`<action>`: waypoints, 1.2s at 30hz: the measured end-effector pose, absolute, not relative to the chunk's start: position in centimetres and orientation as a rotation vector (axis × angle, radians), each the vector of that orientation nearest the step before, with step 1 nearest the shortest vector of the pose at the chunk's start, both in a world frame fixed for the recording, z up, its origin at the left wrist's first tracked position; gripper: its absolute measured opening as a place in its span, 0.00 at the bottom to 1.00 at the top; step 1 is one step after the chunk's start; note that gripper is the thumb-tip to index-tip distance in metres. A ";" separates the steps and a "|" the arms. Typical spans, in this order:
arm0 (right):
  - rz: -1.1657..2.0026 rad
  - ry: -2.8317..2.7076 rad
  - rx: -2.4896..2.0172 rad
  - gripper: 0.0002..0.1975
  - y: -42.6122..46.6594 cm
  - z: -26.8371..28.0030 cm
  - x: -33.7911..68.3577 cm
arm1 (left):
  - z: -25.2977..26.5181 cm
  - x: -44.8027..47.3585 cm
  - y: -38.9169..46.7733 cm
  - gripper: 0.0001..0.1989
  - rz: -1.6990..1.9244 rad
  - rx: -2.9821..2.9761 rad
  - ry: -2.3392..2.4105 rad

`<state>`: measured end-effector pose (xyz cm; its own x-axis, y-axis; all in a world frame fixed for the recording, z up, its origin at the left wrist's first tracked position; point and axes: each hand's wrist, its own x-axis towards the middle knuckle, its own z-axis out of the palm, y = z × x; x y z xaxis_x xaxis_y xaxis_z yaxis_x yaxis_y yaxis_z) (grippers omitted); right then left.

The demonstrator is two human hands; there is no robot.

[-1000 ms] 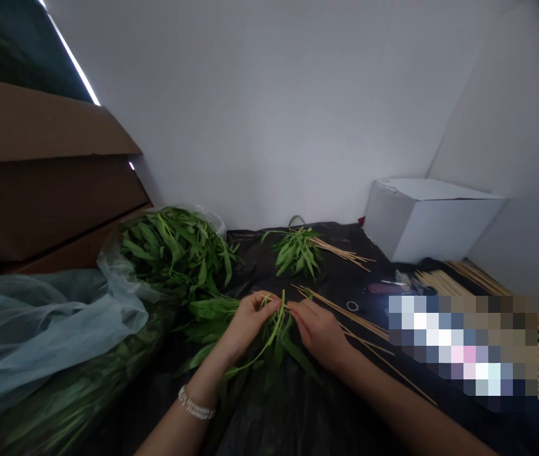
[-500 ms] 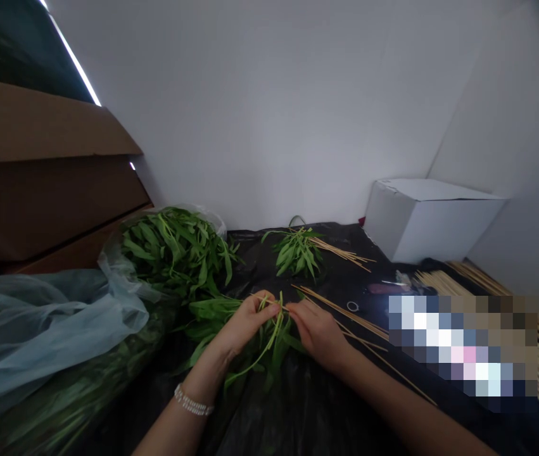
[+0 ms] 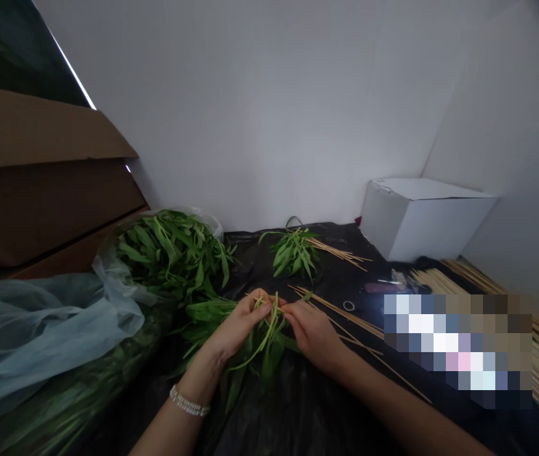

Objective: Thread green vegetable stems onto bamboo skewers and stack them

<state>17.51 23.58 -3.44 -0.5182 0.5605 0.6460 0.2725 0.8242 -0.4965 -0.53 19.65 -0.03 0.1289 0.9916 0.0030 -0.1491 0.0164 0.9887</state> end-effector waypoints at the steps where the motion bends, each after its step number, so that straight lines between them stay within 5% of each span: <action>1: 0.434 -2.133 -0.613 0.11 23.6 -3.4 17.5 | 0.0 -0.5 19.6 0.12 1.172 1.128 0.991; 36: -0.053 -2.192 -0.693 0.14 25.1 -3.7 18.4 | 0.8 -1.0 19.7 0.14 1.142 1.198 1.203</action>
